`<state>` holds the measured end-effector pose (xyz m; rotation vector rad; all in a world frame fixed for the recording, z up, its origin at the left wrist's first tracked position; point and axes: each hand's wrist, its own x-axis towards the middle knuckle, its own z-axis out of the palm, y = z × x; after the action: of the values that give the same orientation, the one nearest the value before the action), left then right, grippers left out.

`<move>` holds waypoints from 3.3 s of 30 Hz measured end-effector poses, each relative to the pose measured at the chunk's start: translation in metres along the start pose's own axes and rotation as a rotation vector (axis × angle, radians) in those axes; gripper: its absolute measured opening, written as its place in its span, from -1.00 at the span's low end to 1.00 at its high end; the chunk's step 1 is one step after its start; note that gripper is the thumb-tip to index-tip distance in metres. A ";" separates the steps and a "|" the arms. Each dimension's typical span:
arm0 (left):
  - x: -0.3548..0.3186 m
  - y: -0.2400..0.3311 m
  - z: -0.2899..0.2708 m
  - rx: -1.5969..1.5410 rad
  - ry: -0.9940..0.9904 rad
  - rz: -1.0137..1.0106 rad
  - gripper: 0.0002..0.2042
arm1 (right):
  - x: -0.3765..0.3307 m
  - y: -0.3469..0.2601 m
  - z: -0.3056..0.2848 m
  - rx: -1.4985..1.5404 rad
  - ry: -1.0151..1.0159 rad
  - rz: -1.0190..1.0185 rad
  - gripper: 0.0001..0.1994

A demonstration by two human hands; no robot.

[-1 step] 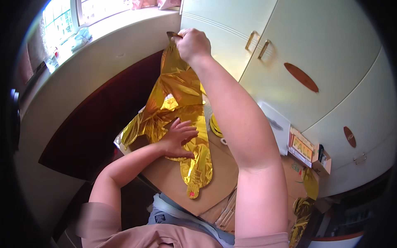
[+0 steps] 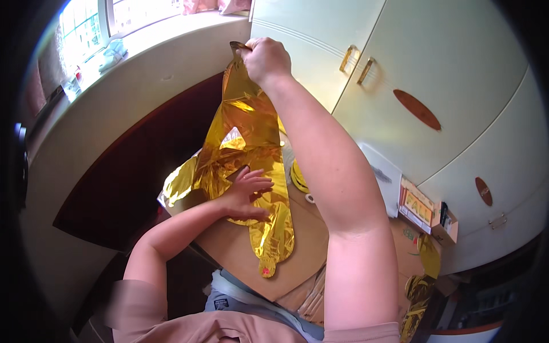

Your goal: Folding gold foil balloons and placing them into plastic packaging sleeves.

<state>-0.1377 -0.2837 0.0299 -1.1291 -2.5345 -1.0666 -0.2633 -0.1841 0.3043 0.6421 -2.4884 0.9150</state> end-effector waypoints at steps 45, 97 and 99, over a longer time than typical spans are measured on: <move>0.047 0.112 -0.043 -0.138 0.296 -0.065 -0.82 | -0.506 -0.013 -0.260 -0.291 0.013 0.270 -0.77; 0.250 0.014 0.134 0.377 -0.287 0.071 -0.65 | -0.288 0.282 -0.141 -0.181 -0.180 0.273 -0.75; 0.250 0.002 0.144 0.452 -0.252 0.125 -0.76 | -0.264 0.297 -0.123 -0.207 -0.222 0.301 -0.75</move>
<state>-0.2924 -0.0404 0.0295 -1.3245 -2.6487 -0.3077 -0.1848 0.1737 0.1076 0.3201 -2.8857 0.7024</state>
